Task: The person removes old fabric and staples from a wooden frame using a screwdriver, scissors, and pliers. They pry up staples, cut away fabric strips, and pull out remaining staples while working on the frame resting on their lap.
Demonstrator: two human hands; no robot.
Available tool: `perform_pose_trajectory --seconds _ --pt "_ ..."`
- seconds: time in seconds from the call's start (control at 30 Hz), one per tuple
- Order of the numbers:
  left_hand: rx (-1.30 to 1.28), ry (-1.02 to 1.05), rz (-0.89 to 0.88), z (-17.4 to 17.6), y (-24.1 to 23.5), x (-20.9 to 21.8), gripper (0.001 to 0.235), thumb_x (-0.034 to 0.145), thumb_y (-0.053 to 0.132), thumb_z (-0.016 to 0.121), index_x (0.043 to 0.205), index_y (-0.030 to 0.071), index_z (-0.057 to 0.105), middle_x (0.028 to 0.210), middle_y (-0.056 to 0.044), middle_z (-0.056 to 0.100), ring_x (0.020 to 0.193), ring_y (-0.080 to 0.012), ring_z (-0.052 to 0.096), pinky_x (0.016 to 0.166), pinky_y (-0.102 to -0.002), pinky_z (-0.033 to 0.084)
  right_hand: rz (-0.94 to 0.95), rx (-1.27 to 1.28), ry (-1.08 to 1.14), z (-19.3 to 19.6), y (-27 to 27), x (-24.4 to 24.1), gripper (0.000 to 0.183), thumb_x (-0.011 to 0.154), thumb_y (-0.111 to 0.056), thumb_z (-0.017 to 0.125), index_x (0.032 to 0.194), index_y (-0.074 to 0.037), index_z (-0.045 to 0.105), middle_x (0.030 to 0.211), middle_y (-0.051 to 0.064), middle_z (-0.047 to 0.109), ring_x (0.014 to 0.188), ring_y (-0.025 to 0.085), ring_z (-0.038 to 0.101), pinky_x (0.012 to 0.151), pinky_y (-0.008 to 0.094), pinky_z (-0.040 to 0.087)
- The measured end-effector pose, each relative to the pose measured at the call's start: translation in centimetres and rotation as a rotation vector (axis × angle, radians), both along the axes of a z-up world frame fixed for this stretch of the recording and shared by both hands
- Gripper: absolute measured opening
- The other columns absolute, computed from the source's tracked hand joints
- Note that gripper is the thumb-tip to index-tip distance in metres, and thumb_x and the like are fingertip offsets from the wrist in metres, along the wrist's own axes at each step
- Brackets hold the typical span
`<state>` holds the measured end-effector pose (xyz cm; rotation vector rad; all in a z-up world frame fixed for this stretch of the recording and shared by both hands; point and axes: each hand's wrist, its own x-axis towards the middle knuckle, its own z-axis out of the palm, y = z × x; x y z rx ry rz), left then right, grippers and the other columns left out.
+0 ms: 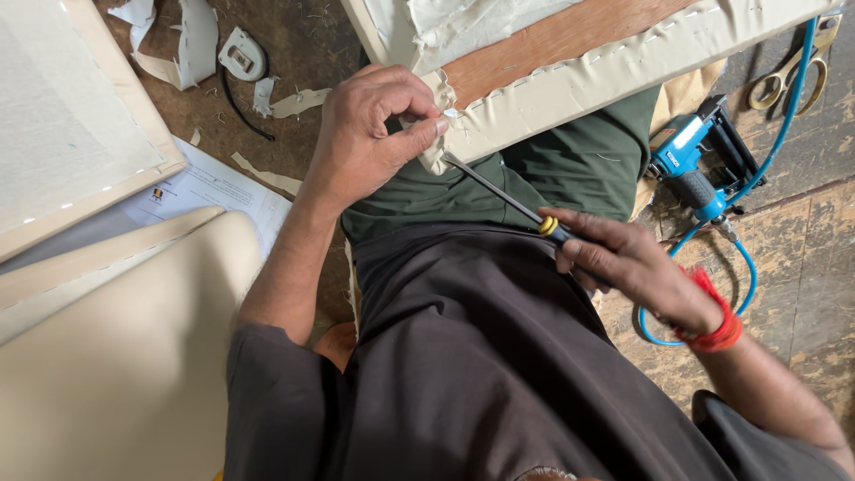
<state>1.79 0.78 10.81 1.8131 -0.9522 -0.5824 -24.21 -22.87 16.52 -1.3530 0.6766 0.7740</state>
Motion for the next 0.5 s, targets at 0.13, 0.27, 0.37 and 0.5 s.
perform_pose_trajectory --seconds 0.13,0.27,0.37,0.5 --pt "0.003 0.097 0.021 -0.1 -0.2 0.0 0.015 0.091 0.01 0.083 0.086 0.006 0.071 0.089 -0.001 0.07 0.082 -0.0128 0.065 0.074 -0.03 0.054 0.12 0.058 -0.125 -1.4 -3.9 2.6 0.032 0.104 -0.02 0.065 0.125 0.0 0.077 0.095 0.008 0.077 0.053 0.008 0.053 0.047 0.026 0.05" --pt "-0.021 0.071 0.071 0.0 -0.1 -0.4 0.017 0.093 0.01 0.083 0.084 0.006 0.07 0.089 0.0 0.07 0.082 -0.0119 0.065 0.073 -0.029 0.054 0.542 -0.491 -0.481 -2.6 -5.4 3.4 0.054 0.089 -0.027 0.073 0.141 -0.016 0.065 0.081 0.006 0.076 0.046 0.009 0.06 0.046 0.029 0.048" --pt "0.011 0.043 0.104 -0.8 0.0 -0.5 0.016 0.089 0.009 0.083 0.081 0.006 0.07 0.088 0.0 0.07 0.08 -0.0134 0.066 0.069 -0.029 0.052 0.608 -0.728 -0.849 -4.5 -4.2 3.3 0.051 0.092 -0.022 0.076 0.14 -0.012 0.065 0.089 0.009 0.07 0.054 0.015 0.058 0.047 0.032 0.049" --pt "0.052 -0.031 0.103 -2.7 0.3 -1.3 0.019 0.086 0.006 0.084 0.077 0.006 0.067 0.084 -0.001 0.068 0.083 -0.0169 0.066 0.076 -0.033 0.051 0.649 -0.999 -1.13 -8.5 -2.6 3.1 0.048 0.094 -0.017 0.082 0.139 -0.013 0.067 0.084 0.006 0.067 0.064 0.022 0.061 0.052 0.036 0.048"
